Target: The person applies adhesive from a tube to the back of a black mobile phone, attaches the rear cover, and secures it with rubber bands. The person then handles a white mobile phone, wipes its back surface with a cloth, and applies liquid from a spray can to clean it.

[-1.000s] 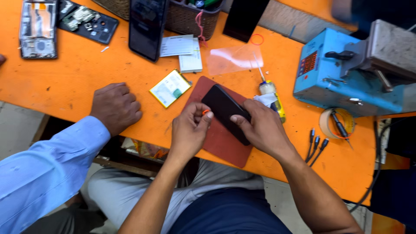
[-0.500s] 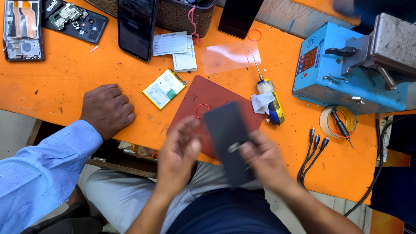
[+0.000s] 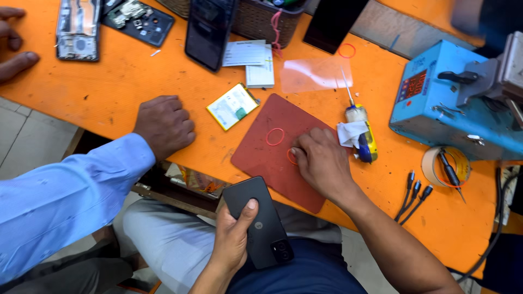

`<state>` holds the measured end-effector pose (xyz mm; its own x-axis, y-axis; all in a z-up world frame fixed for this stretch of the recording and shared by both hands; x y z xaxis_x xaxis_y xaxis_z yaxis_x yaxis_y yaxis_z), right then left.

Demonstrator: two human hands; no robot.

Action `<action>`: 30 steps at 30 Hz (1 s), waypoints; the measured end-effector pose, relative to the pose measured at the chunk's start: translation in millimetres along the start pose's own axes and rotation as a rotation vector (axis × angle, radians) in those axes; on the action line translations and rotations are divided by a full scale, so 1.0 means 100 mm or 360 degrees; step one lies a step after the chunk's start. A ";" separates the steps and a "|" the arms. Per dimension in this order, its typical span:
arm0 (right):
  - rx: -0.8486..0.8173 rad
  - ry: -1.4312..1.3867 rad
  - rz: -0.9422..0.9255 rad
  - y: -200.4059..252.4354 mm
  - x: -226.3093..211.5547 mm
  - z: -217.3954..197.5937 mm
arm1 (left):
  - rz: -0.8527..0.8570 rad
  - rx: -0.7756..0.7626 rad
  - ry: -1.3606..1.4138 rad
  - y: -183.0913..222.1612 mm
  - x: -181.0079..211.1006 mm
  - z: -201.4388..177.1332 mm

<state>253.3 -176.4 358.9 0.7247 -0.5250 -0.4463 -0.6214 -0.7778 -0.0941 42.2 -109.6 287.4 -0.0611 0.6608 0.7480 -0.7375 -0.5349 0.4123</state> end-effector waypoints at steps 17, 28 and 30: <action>-0.0066 -0.0707 -0.0177 0.59 -0.42 -0.04 | -0.0262 -0.0454 0.0407 -0.08 -0.01 0.27; -0.0544 -0.2437 0.0245 0.53 -0.17 -0.10 | 0.0102 -0.0465 -0.0460 -0.08 0.32 0.21; -0.0526 -0.1242 0.0090 0.80 -0.30 -0.20 | 0.0284 0.0142 -0.0456 -0.13 0.51 0.04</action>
<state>187.7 -229.8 382.3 0.2065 -0.2715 -0.9400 -0.4437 -0.8822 0.1573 51.4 -71.1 321.8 0.0171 0.3847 0.9229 -0.6697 -0.6809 0.2963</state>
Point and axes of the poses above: each hand's wrist, its own y-axis away from the middle knuckle, its own z-axis out of the palm, x = y × z, the point moved 6 cm from there along -y, towards the middle knuckle, and after that the axes turned 2 degrees about z, right-handed, at the moved point
